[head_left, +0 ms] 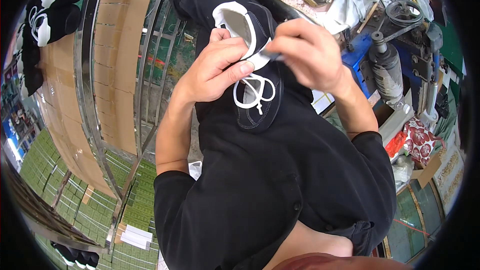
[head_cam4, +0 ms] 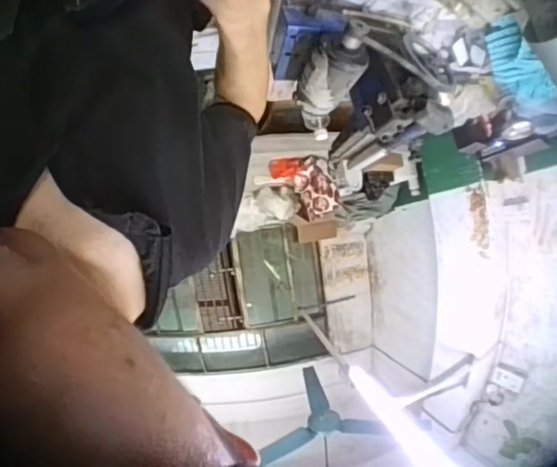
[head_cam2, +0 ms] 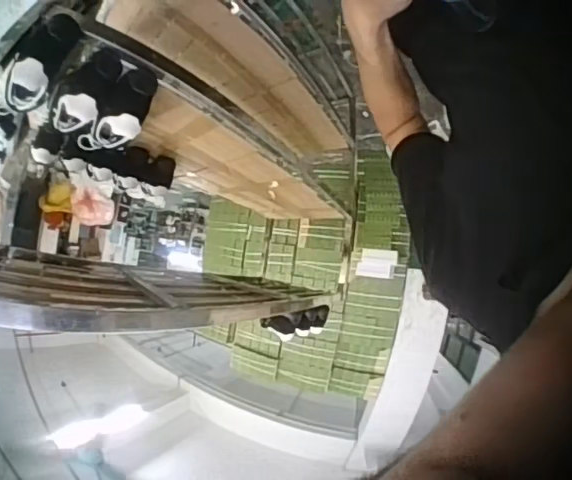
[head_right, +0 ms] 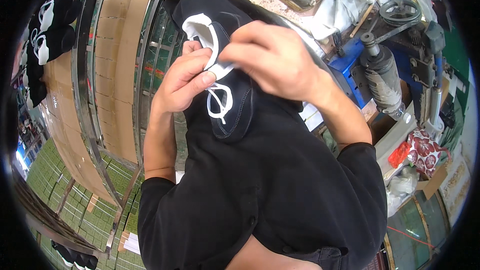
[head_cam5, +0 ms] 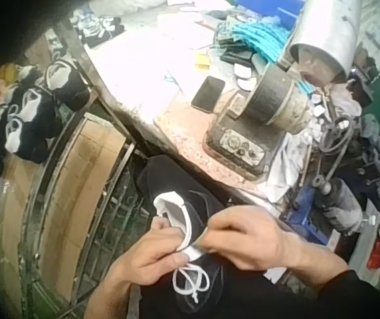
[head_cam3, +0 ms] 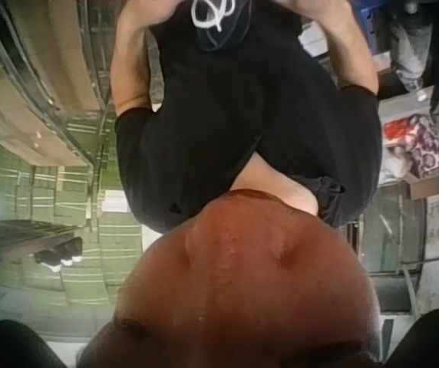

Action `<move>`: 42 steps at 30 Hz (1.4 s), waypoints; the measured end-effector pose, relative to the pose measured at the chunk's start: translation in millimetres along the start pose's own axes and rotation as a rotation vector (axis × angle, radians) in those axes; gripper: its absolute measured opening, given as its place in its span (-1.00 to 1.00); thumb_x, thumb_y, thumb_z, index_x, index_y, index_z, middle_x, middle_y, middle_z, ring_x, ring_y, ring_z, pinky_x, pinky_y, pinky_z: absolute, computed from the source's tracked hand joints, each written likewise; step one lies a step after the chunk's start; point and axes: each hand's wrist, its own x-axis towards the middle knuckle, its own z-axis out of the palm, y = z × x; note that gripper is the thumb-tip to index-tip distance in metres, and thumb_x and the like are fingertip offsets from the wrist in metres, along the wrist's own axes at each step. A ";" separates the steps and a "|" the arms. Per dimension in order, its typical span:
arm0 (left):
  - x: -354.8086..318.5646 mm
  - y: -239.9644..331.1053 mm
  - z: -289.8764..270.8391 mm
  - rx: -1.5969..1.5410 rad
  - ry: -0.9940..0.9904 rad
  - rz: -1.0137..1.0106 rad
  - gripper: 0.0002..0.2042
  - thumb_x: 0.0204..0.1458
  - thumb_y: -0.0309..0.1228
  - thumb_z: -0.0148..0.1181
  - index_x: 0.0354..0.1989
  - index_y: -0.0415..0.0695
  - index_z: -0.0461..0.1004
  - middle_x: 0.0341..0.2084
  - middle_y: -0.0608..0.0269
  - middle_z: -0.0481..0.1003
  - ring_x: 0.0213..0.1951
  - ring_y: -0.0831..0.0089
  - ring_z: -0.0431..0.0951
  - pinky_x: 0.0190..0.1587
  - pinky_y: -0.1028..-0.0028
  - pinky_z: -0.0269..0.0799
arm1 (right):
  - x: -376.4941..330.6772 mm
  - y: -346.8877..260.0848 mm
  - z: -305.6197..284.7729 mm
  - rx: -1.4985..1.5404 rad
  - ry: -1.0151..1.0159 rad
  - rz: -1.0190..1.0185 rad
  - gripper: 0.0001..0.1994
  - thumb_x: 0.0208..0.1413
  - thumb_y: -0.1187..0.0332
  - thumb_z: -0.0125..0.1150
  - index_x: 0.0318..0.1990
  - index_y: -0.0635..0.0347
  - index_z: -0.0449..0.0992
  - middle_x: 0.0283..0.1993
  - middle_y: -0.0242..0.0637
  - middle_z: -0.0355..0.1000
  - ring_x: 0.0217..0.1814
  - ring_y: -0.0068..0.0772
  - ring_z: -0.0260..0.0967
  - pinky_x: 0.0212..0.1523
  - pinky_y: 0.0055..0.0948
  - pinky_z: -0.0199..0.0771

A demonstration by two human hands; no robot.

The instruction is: The person inspects a series of black and white shoes in a workshop setting. They pick up each shoe, rotate it to view different angles, and place it on a nearby shelf. The process is repeated for multiple shoes.

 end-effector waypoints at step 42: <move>-219.9 134.5 -176.0 1.312 0.894 -0.544 -0.65 -0.02 -0.29 0.39 -0.11 -0.19 0.53 -0.24 0.12 0.53 -0.10 0.21 0.50 0.25 0.12 0.01 | -56.2 49.2 124.0 0.394 0.248 0.598 -0.84 0.38 0.40 0.01 -0.02 0.30 0.33 -0.36 -0.31 0.45 -0.30 -0.57 0.42 -0.20 -0.55 0.42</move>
